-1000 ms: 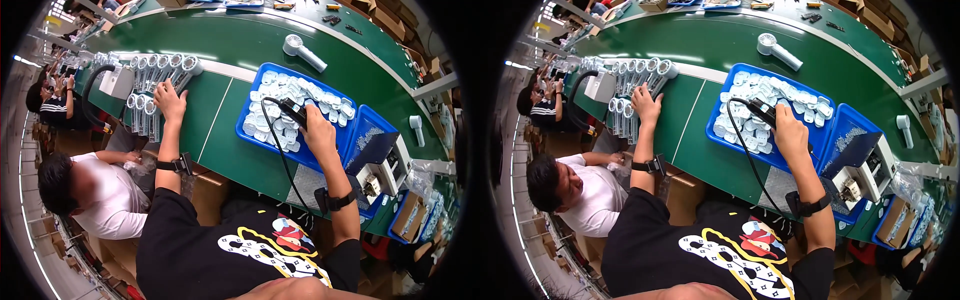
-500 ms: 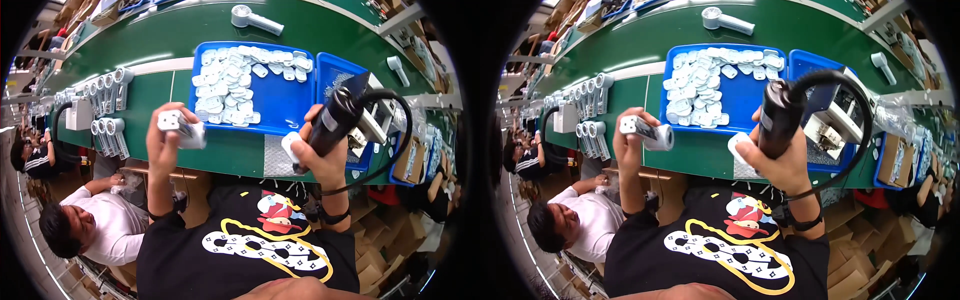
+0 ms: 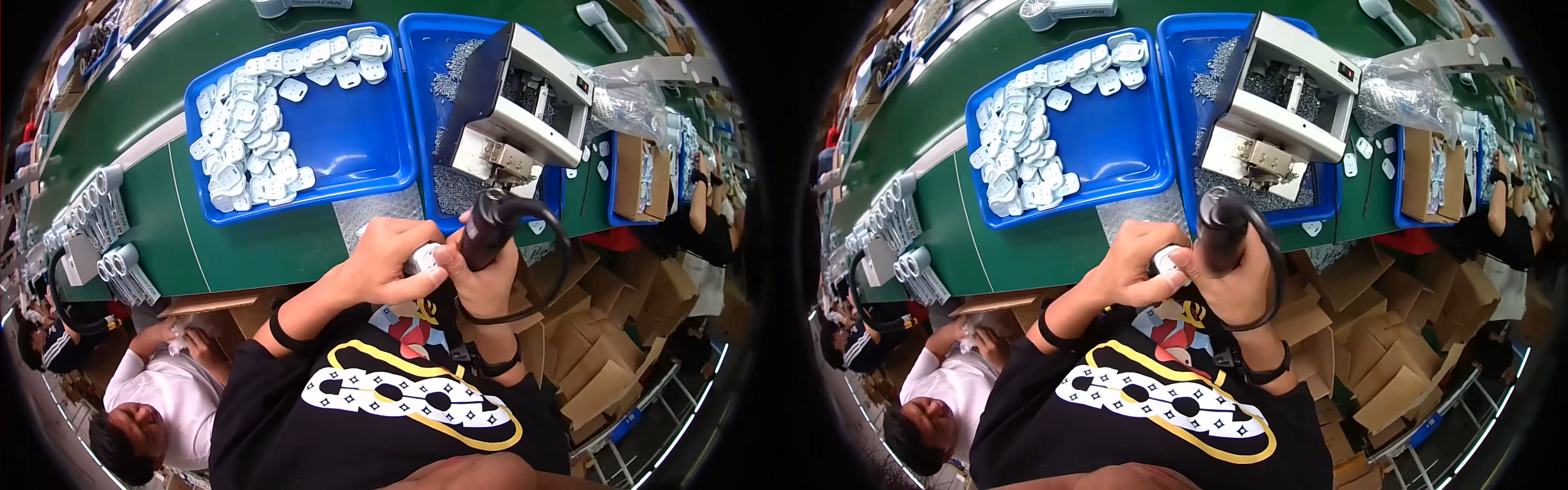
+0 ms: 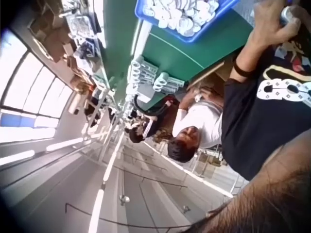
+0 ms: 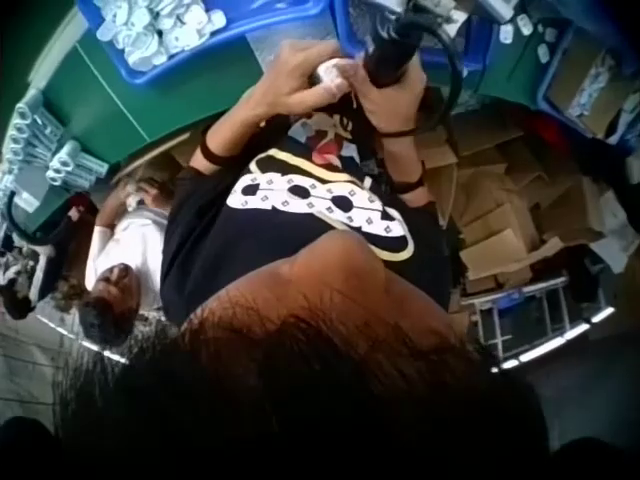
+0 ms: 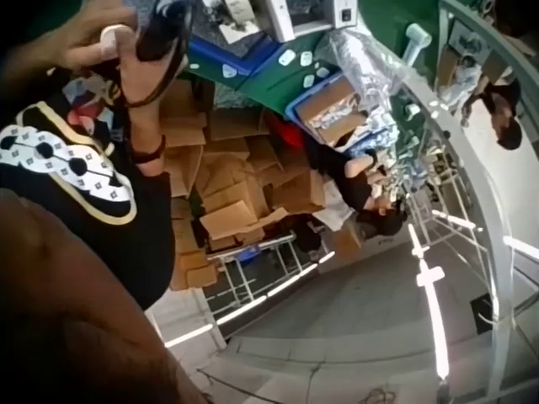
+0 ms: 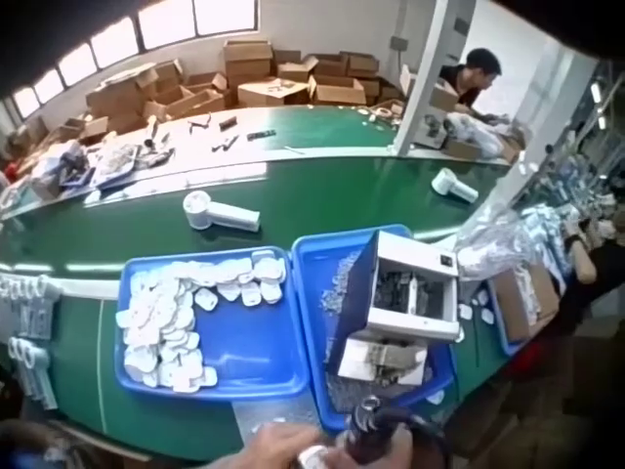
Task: The person picks up a white plastic component from a blue tray, fits it onto a handheld device, and drives a screw into it using a power screwdriver before repeating the process.
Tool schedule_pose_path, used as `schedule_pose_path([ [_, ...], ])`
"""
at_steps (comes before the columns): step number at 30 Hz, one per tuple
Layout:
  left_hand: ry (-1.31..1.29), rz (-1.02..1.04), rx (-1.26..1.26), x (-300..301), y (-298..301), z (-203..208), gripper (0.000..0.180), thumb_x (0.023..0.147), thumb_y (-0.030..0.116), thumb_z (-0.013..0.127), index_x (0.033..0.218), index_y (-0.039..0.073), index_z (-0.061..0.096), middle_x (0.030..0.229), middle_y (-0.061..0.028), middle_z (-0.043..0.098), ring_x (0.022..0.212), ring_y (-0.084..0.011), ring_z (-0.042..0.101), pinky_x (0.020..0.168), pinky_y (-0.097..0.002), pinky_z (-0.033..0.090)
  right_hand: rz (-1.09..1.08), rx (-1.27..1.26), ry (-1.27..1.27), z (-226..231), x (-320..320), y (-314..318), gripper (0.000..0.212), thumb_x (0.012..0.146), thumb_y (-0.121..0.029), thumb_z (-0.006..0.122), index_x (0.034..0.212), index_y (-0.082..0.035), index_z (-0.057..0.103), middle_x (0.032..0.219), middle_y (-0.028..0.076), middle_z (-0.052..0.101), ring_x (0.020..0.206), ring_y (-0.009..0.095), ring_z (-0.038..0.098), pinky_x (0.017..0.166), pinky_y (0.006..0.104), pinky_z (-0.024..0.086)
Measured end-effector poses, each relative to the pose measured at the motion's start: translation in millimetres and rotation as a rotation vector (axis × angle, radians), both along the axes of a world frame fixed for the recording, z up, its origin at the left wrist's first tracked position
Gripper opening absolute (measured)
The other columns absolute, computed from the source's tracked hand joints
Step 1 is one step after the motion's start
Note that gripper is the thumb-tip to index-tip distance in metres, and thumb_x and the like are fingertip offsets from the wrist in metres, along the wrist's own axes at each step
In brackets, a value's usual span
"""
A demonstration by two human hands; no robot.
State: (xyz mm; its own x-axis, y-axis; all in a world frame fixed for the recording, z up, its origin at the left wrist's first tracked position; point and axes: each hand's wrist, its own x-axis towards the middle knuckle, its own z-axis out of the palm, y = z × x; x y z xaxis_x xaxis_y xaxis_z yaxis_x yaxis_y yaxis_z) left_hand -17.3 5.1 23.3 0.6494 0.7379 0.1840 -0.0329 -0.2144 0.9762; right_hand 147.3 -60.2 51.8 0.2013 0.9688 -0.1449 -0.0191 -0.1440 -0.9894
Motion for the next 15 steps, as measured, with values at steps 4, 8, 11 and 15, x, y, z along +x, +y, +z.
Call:
schedule_pose_path([
  [4, -0.087, 0.078, -0.028, -0.1, 1.0, -5.9, 0.025, 0.08, 0.027, 0.066, 0.08, 0.002, 0.06, 0.063, -0.0122, 0.057, 0.053, -0.0315, 0.059, 0.049, -0.0387, 0.046, -0.248, 0.551, 0.037, 40.3, 7.0, 39.6, 0.042, 0.088, -0.022, 0.076, 0.117, -0.007, 0.049, 0.076, 0.006, 0.058, 0.055, 0.014, 0.052, 0.054, 0.0311, 0.048],
  [8, -0.066, 0.112, 0.047, 11.3, 0.6, -5.5, 0.031, 0.085, 0.028, 0.051, 0.076, 0.0, 0.061, 0.063, -0.0116, 0.059, 0.053, -0.0279, 0.06, 0.05, -0.0363, 0.046, -0.358, 0.751, -0.148, 59.6, 28.4, 95.1, 0.035, 0.091, -0.023, 0.068, 0.116, -0.009, 0.048, 0.072, 0.007, 0.056, 0.052, 0.015, 0.051, 0.051, 0.0337, 0.047],
  [11, -0.09, 0.17, 0.059, 15.5, -1.2, -11.8, 0.029, 0.09, 0.027, 0.051, 0.075, 0.003, 0.06, 0.061, -0.0114, 0.057, 0.052, -0.0297, 0.059, 0.048, -0.038, 0.045, -0.371, 0.609, -0.103, 45.9, 29.3, 99.3, 0.034, 0.089, -0.021, 0.067, 0.115, -0.009, 0.047, 0.071, 0.007, 0.055, 0.051, 0.015, 0.05, 0.051, 0.034, 0.047],
  [15, -0.086, 0.209, 0.062, 14.3, -2.9, -14.5, 0.033, 0.094, 0.026, 0.047, 0.074, 0.004, 0.059, 0.06, -0.011, 0.056, 0.05, -0.0305, 0.058, 0.047, -0.0392, 0.045, -0.304, 0.652, 0.145, 60.5, 12.1, 74.8, 0.029, 0.088, -0.015, 0.064, 0.112, -0.007, 0.049, 0.067, 0.007, 0.053, 0.049, 0.015, 0.048, 0.051, 0.0344, 0.046],
])
